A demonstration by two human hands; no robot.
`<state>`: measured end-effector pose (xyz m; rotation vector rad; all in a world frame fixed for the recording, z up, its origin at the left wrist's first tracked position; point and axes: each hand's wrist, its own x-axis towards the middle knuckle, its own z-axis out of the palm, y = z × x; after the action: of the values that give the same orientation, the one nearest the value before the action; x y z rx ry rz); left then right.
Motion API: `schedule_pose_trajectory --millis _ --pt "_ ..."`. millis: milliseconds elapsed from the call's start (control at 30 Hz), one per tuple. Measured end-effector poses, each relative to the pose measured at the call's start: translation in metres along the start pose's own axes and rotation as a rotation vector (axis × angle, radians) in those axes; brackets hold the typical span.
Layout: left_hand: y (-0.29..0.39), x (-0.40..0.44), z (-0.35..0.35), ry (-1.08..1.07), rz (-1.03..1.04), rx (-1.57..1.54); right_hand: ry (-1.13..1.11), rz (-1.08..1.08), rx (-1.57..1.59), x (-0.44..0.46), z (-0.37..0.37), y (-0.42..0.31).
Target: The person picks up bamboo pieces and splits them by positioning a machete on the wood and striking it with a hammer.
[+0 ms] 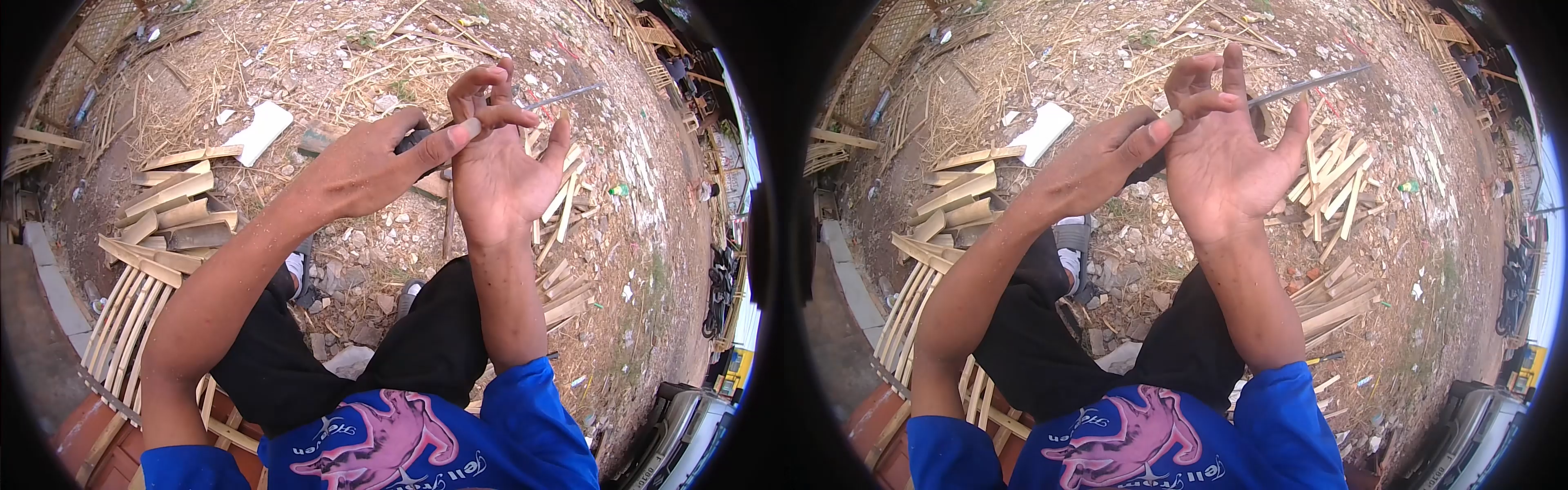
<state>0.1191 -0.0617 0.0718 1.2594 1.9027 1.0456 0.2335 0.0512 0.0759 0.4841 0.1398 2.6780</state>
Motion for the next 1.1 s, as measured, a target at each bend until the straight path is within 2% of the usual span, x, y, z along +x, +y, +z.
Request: schedule_pose_trajectory --millis 500,1000,1100 --pt "-0.0018 0.0001 -0.0009 0.007 -0.02 0.047 -0.013 0.027 0.016 -0.0006 -0.0027 0.0016" --pt "0.0019 -0.0002 -0.0002 -0.003 -0.053 0.026 0.011 -0.033 -0.002 -0.0003 0.0001 0.0024" --pt "-0.0061 0.0024 0.0073 0.095 0.045 -0.028 0.012 -0.029 0.077 0.0011 0.0052 0.0038"
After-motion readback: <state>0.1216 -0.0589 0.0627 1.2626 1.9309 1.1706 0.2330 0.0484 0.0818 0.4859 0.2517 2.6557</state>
